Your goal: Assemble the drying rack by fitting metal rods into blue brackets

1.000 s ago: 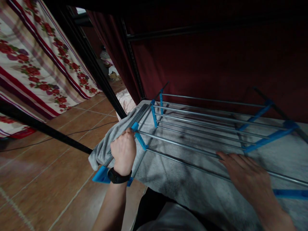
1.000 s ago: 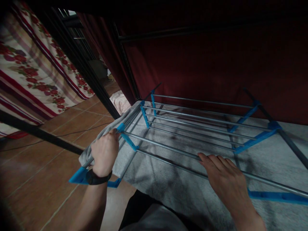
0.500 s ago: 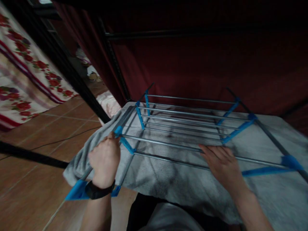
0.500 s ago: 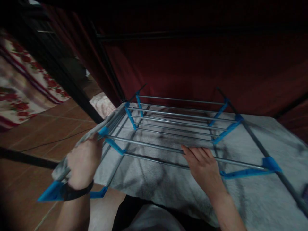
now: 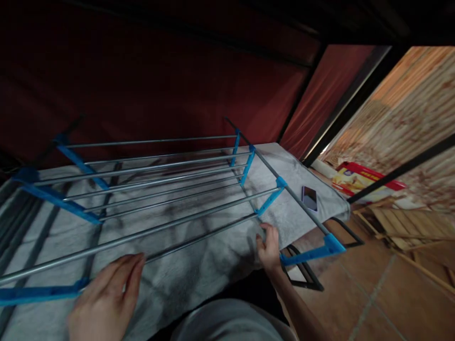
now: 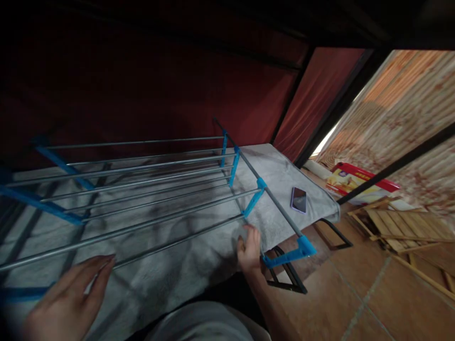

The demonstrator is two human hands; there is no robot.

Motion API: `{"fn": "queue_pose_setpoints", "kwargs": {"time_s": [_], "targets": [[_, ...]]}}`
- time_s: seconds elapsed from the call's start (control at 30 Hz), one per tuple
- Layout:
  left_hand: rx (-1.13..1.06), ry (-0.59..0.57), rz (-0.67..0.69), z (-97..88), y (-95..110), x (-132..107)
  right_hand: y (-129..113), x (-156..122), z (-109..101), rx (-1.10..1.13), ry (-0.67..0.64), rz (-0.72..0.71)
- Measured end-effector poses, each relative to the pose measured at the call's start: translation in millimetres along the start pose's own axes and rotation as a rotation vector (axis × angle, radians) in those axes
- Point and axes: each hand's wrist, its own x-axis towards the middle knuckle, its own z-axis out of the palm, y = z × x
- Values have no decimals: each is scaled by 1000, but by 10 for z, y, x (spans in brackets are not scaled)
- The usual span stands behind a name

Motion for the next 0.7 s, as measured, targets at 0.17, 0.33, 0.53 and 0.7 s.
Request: {"fn": "queue_pose_setpoints", "kwargs": {"time_s": [0.17, 0.33, 0.53, 0.7], "targets": [[-110, -30, 148, 729, -90, 54, 422, 405, 36, 148, 30, 308], [-112, -134, 281, 1155, -330, 120, 362, 614, 247, 223, -78, 396], [-72, -265, 263, 1224, -430, 117, 326, 584, 283, 142, -63, 395], [-39, -316, 264, 1260, -462, 144, 348, 582, 295, 88, -56, 385]]}}
